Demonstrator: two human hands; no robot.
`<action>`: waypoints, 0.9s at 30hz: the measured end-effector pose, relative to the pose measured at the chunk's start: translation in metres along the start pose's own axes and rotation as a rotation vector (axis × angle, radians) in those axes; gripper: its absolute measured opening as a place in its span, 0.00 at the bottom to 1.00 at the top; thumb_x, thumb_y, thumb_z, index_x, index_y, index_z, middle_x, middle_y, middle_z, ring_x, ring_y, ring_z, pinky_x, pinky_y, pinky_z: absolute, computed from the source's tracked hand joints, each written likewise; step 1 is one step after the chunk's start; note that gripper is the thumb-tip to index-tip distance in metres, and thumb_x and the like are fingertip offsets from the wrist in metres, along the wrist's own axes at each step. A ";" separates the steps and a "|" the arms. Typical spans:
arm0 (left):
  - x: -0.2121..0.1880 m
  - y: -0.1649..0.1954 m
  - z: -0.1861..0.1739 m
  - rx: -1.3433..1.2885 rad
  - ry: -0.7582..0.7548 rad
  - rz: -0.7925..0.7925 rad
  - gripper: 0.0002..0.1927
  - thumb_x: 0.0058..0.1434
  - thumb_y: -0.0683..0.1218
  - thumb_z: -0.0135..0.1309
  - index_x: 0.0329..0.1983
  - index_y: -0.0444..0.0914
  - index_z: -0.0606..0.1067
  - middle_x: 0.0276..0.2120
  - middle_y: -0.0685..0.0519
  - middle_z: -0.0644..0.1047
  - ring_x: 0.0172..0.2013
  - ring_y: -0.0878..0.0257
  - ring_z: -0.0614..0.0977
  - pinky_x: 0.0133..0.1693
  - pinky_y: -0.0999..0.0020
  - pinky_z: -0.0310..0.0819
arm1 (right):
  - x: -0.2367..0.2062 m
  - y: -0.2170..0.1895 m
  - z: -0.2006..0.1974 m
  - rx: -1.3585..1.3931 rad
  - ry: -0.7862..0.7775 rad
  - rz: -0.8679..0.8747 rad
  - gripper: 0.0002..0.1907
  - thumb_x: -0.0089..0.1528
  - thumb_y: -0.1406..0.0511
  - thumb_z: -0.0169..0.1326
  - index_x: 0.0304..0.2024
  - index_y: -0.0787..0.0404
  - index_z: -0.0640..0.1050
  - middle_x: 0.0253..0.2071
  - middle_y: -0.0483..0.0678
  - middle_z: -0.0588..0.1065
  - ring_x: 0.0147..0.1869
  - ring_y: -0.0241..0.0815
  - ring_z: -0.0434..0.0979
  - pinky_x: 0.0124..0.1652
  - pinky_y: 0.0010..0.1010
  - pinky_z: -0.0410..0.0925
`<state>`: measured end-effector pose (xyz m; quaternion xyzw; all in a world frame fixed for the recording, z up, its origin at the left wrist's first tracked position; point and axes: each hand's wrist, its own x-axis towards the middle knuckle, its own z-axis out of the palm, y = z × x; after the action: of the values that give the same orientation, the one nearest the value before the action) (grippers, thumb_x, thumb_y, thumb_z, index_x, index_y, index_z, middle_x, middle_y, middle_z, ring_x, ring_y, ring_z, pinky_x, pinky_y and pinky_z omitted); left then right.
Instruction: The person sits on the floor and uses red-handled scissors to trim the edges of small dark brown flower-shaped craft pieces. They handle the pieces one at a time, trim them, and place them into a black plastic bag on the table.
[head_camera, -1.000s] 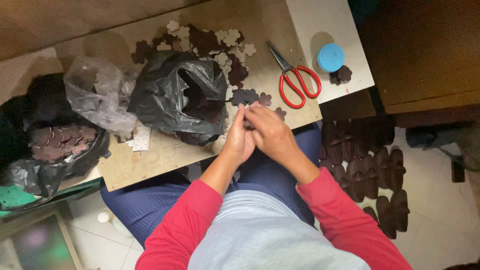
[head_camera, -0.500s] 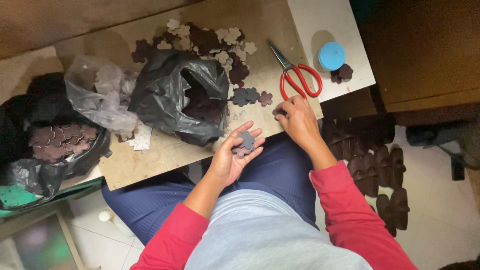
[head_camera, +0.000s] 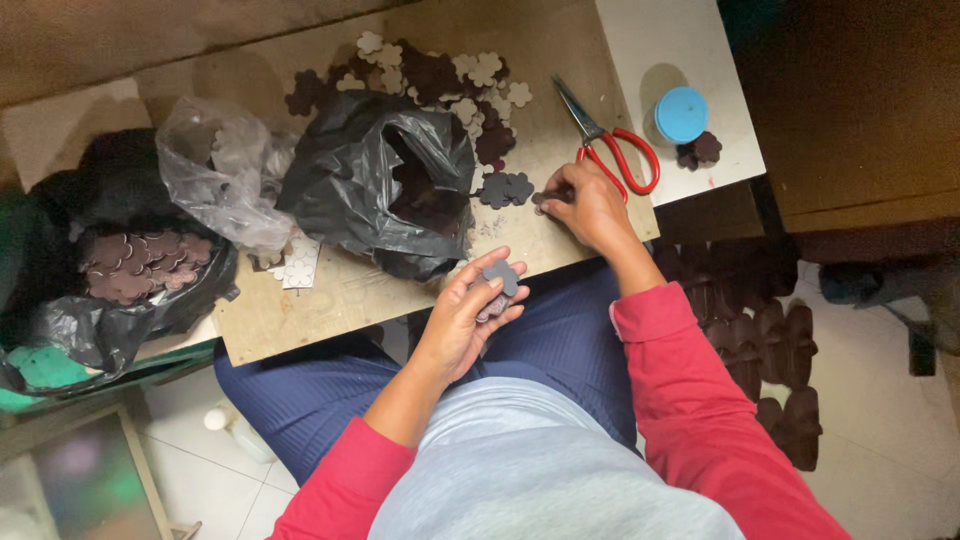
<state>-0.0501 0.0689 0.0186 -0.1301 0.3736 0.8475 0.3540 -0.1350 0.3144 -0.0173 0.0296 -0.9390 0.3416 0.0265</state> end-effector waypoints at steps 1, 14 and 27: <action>-0.001 0.001 0.001 -0.005 0.001 0.006 0.24 0.69 0.43 0.48 0.69 0.39 0.66 0.59 0.47 0.76 0.50 0.60 0.82 0.47 0.68 0.80 | -0.001 0.000 -0.001 0.034 -0.037 0.133 0.12 0.55 0.66 0.68 0.38 0.63 0.80 0.36 0.55 0.77 0.38 0.48 0.79 0.38 0.37 0.70; -0.039 0.012 0.002 0.164 0.099 0.054 0.23 0.67 0.43 0.54 0.65 0.40 0.71 0.46 0.50 0.78 0.45 0.62 0.84 0.42 0.71 0.81 | -0.066 -0.051 -0.017 1.118 -0.194 0.390 0.12 0.66 0.70 0.57 0.52 0.67 0.77 0.42 0.49 0.80 0.39 0.34 0.80 0.38 0.24 0.74; -0.077 0.021 -0.040 0.171 0.314 0.249 0.19 0.64 0.41 0.58 0.59 0.38 0.74 0.42 0.52 0.81 0.37 0.67 0.83 0.33 0.74 0.77 | -0.043 -0.129 -0.003 1.086 -0.282 0.219 0.12 0.64 0.74 0.57 0.51 0.68 0.77 0.42 0.52 0.81 0.44 0.38 0.82 0.45 0.30 0.75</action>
<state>-0.0110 -0.0091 0.0397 -0.1830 0.5078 0.8192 0.1938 -0.0828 0.2195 0.0648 -0.0131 -0.6208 0.7687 -0.1535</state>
